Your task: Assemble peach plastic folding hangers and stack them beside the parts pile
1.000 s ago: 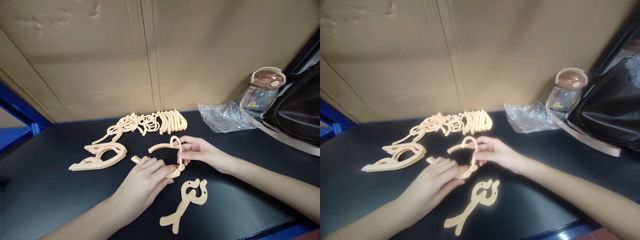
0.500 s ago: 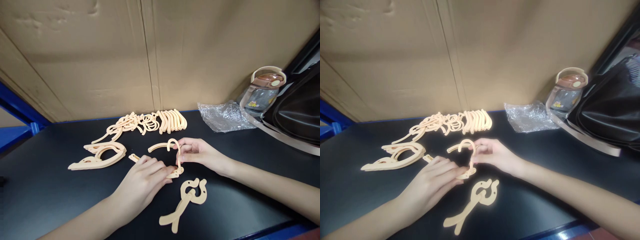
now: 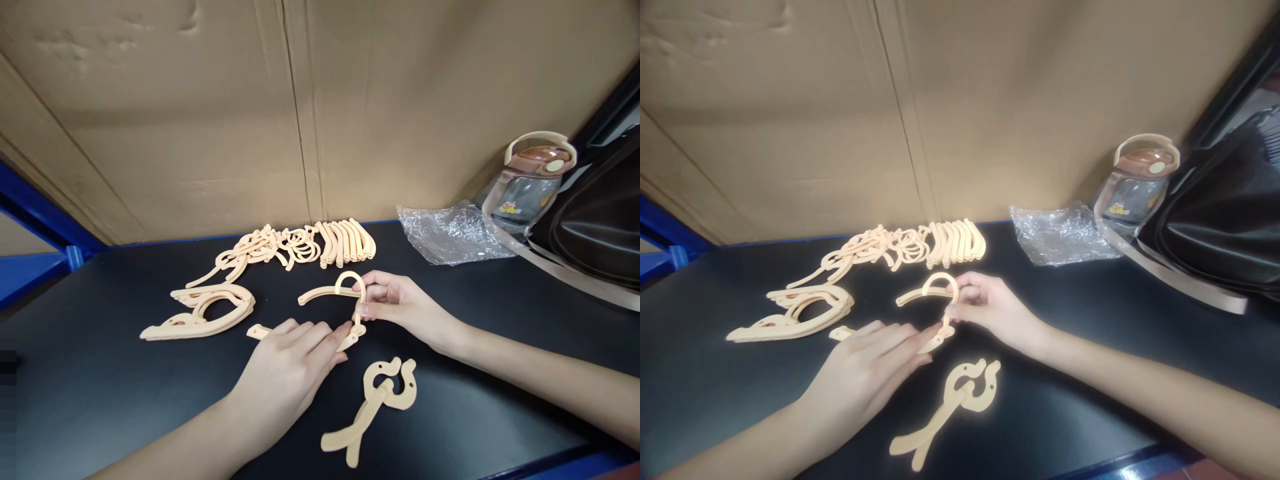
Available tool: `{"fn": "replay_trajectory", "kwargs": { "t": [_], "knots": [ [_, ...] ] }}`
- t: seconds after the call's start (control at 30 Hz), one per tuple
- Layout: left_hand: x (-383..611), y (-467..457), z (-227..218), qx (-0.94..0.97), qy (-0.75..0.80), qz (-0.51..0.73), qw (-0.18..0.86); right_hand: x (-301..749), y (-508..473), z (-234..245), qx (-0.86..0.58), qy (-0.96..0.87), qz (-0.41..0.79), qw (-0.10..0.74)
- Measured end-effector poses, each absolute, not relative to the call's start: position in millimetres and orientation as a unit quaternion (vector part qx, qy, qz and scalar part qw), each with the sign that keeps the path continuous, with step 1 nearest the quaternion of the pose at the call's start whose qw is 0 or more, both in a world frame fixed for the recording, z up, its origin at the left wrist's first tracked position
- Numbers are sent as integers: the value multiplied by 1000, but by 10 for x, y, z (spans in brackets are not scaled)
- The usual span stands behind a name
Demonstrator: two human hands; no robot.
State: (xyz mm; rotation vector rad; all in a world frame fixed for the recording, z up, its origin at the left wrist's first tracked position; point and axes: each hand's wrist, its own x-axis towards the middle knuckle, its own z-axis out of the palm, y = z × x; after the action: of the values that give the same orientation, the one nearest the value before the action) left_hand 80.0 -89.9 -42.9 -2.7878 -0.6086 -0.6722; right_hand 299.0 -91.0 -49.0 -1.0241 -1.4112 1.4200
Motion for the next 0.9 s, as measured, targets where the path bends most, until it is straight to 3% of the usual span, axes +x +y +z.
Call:
{"fn": "replay_trajectory", "kwargs": {
  "t": [0.3, 0.9],
  "knots": [
    [801, -917, -453, -937, -223, -237, 126, 2984, -896, -529, -395, -569, 564, 450],
    [813, -921, -463, -939, -220, -231, 127, 2979, -933, -522, -393, -618, 543, 409]
  ]
}}
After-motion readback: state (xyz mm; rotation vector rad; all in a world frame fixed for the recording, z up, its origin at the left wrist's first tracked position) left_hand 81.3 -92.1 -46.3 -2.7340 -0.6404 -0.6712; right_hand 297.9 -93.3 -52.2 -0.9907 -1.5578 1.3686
